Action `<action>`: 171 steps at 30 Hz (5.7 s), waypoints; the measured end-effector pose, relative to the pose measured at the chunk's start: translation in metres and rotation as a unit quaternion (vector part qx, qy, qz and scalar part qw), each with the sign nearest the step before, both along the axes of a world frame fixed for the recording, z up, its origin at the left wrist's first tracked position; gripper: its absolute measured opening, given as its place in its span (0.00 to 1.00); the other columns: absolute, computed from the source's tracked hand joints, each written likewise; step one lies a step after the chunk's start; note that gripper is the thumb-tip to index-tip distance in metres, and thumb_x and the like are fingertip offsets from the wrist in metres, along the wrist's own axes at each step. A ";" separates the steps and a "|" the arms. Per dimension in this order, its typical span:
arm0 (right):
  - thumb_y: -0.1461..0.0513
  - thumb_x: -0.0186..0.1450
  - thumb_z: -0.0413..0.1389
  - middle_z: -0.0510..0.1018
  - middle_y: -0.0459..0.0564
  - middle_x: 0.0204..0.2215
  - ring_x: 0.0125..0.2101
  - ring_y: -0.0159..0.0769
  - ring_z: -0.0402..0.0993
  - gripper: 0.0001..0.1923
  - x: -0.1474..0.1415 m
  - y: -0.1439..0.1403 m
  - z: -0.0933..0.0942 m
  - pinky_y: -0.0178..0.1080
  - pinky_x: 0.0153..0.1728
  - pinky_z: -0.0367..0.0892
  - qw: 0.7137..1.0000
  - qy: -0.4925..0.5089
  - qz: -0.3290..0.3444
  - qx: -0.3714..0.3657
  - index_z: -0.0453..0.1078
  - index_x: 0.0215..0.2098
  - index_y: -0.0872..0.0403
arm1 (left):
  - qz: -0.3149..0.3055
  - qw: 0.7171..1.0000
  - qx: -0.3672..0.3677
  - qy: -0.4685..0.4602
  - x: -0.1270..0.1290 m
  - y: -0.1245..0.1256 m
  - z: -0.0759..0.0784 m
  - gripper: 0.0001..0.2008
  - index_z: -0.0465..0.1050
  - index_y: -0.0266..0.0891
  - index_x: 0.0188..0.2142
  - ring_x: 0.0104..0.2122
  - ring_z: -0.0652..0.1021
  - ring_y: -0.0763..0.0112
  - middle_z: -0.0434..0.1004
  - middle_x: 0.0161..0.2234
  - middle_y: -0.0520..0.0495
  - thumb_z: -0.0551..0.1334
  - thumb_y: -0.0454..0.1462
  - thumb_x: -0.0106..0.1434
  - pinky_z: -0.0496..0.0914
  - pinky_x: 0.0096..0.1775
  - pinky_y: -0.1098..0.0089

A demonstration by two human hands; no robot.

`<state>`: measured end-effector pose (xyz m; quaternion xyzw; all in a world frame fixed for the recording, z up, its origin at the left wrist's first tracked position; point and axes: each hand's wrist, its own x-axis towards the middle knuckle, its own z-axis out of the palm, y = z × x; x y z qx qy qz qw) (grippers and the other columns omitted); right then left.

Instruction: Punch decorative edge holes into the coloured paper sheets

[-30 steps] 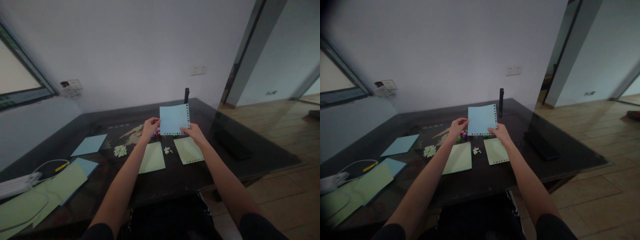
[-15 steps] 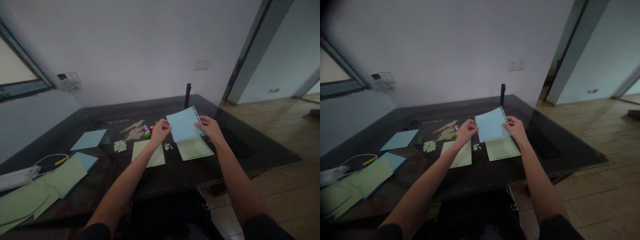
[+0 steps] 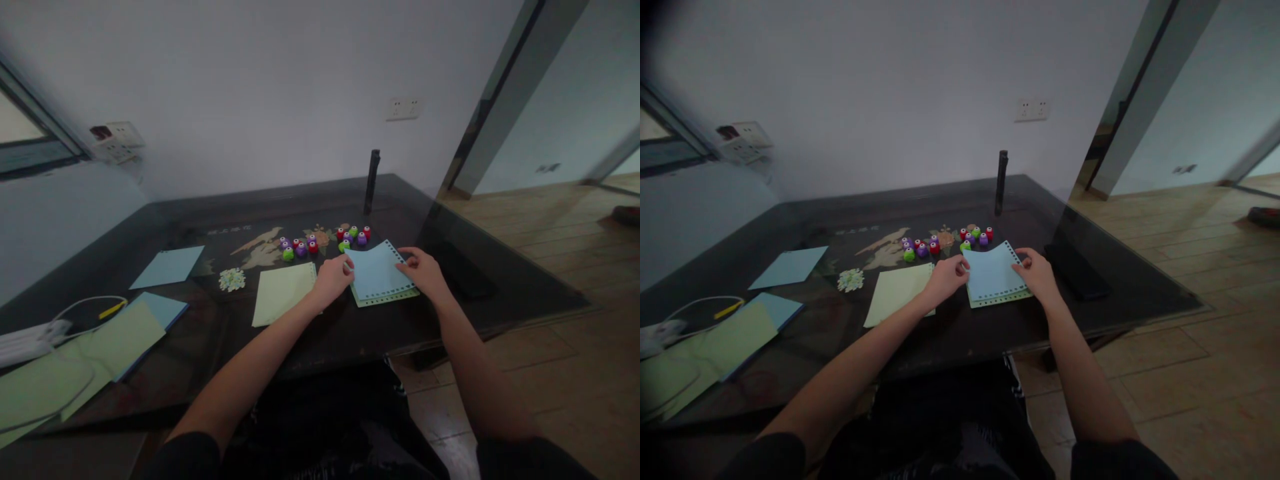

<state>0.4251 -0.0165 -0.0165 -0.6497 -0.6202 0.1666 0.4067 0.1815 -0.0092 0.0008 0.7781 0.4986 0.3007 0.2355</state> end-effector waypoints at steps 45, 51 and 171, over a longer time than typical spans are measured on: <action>0.62 0.54 0.60 0.68 0.44 0.24 0.25 0.32 0.65 0.11 0.002 -0.002 -0.007 0.35 0.27 0.58 0.984 -0.169 0.003 -0.063 0.75 0.36 0.54 | -0.047 0.968 0.043 0.242 0.004 -0.015 0.001 0.08 0.71 0.40 0.39 0.36 0.76 0.66 0.76 0.37 0.45 0.56 0.34 0.60 0.68 0.38 0.68; 0.61 0.53 0.60 0.67 0.45 0.25 0.25 0.33 0.64 0.11 0.004 -0.001 -0.009 0.36 0.29 0.59 0.985 -0.168 -0.014 -0.037 0.76 0.35 0.53 | -0.051 0.965 0.074 0.245 0.003 -0.017 0.008 0.09 0.71 0.39 0.40 0.36 0.76 0.66 0.77 0.36 0.46 0.56 0.35 0.61 0.68 0.39 0.67; 0.64 0.57 0.60 0.78 0.53 0.37 0.39 0.40 0.73 0.14 -0.187 0.093 0.003 0.39 0.41 0.66 0.981 -0.128 0.143 0.011 0.72 0.43 0.56 | 0.193 0.964 -0.111 -0.148 -0.184 0.016 0.001 0.15 0.70 0.34 0.19 0.16 0.67 0.76 0.71 0.15 0.49 0.60 0.40 0.58 0.60 0.22 0.75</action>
